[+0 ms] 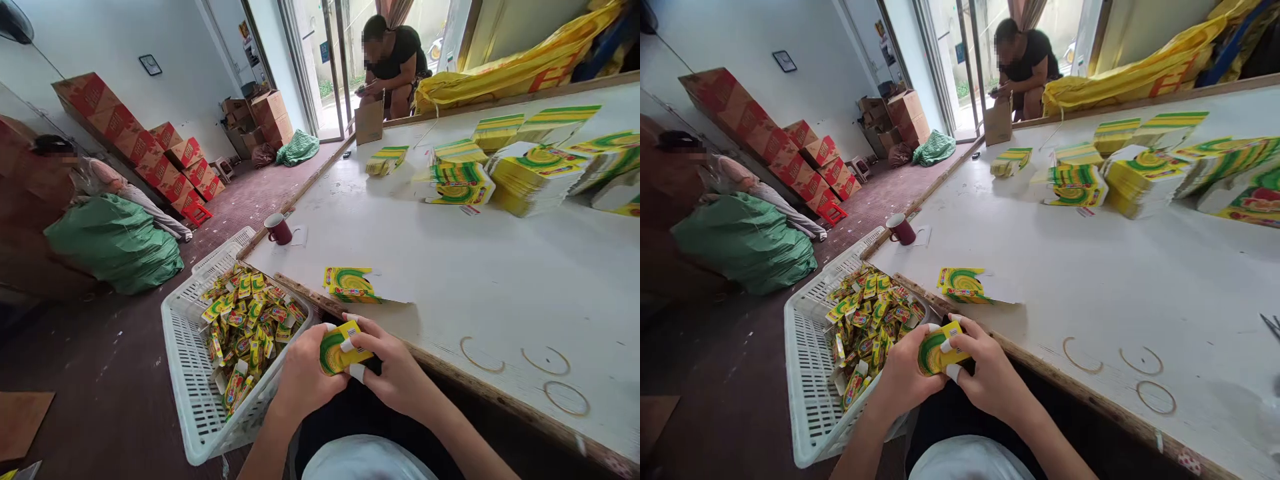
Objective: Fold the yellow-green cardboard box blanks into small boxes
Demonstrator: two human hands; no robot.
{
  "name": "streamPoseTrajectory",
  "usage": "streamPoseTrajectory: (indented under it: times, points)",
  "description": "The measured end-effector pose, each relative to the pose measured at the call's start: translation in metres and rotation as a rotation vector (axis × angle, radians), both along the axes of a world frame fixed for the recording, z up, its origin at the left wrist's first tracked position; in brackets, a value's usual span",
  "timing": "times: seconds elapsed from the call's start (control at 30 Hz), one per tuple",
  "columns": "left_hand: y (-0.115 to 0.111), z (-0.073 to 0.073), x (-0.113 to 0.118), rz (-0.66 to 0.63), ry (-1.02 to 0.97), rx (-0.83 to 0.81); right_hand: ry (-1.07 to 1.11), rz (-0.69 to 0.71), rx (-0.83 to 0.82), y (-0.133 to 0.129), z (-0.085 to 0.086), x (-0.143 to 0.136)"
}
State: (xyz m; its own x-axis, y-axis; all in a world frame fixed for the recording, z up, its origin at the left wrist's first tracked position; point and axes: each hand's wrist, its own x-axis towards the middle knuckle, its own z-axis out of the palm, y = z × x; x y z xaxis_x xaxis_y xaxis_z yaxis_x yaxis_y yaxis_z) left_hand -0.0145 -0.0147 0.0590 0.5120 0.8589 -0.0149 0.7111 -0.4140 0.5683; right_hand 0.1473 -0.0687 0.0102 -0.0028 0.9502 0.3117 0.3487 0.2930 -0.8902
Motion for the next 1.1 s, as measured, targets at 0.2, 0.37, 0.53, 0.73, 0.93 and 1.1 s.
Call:
streamPoseTrajectory:
  times: [0.2,0.37,0.53,0.73,0.93,1.1]
  points:
    - [0.043,-0.015,-0.053,0.468,-0.037,0.368,-0.015,-0.298,0.045,0.032,-0.014,0.011]
    - [0.058,-0.029,-0.083,0.512,-0.147,0.354,-0.385,-0.589,0.003,0.072,-0.025,0.035]
    - [0.032,-0.043,-0.056,0.328,-0.371,0.016,-0.378,-0.603,0.006,0.083,-0.026,0.039]
    - [0.01,-0.047,-0.009,0.268,-0.911,-0.328,-0.146,-0.546,-0.011,0.056,0.002,0.026]
    - [0.005,-0.022,0.033,0.389,-1.61,-0.564,0.492,0.048,-0.176,0.01,0.021,-0.03]
    - [0.006,-0.019,0.037,0.57,-1.677,-0.532,0.59,0.115,-0.286,0.001,0.017,-0.048]
